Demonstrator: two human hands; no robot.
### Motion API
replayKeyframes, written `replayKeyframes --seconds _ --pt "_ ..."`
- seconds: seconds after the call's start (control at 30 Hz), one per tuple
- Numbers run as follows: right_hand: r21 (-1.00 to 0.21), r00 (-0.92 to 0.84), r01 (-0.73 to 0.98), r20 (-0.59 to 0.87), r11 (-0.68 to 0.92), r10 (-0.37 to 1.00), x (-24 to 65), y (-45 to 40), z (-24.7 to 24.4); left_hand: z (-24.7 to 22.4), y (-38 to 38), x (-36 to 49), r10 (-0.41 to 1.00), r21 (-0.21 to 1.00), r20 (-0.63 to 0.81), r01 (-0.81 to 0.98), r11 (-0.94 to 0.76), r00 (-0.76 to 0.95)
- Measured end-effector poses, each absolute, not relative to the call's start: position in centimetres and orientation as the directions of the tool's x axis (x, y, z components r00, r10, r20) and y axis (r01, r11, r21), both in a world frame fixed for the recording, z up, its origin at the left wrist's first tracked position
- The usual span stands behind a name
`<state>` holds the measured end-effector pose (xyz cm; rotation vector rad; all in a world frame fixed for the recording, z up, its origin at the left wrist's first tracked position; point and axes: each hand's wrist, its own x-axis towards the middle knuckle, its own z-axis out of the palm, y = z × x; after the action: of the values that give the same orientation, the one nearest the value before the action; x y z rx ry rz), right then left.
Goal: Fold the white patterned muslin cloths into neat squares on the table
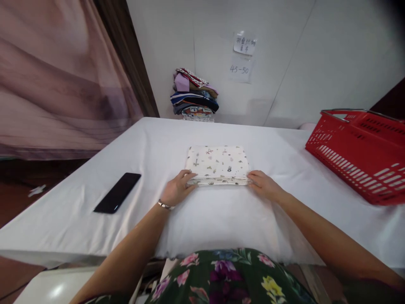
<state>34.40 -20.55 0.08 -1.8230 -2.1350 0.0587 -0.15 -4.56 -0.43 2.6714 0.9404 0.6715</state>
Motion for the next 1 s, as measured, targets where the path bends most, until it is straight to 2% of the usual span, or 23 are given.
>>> replayKeyframes --seconds 0.2,0.47,0.6,0.77,0.87,1.0 --pt "-0.134 -0.156 0.972 0.242 0.192 0.958 34.6 -21.0 -0.4 -0.7 -4.3 -0.3 0.626 0.364 0.326 0.517 -0.775 0.708" --pt "-0.160 -0.116 0.973 0.279 0.166 0.953 34.4 -20.4 -0.4 -0.4 -4.1 -0.9 0.636 0.406 0.353 0.500 -0.765 0.686" --pt "-0.118 -0.076 0.986 0.302 0.116 0.950 34.4 -20.5 -1.2 -0.5 -4.0 -1.1 0.652 0.402 0.365 0.519 -0.754 0.665" --pt "-0.035 -0.168 0.982 0.314 0.188 0.934 34.5 -20.4 -1.6 -0.7 -3.9 -1.1 0.647 0.388 0.373 0.522 -0.760 0.665" --pt "-0.051 -0.183 0.976 0.317 0.210 0.931 34.8 -20.2 -1.2 -0.8 -3.8 -0.8 0.632 0.369 0.396 0.515 -0.774 0.666" --pt "-0.160 -0.116 0.972 0.307 0.171 0.945 35.6 -19.8 -0.1 -0.9 -3.9 -0.5 0.616 0.350 0.436 0.507 -0.788 0.656"
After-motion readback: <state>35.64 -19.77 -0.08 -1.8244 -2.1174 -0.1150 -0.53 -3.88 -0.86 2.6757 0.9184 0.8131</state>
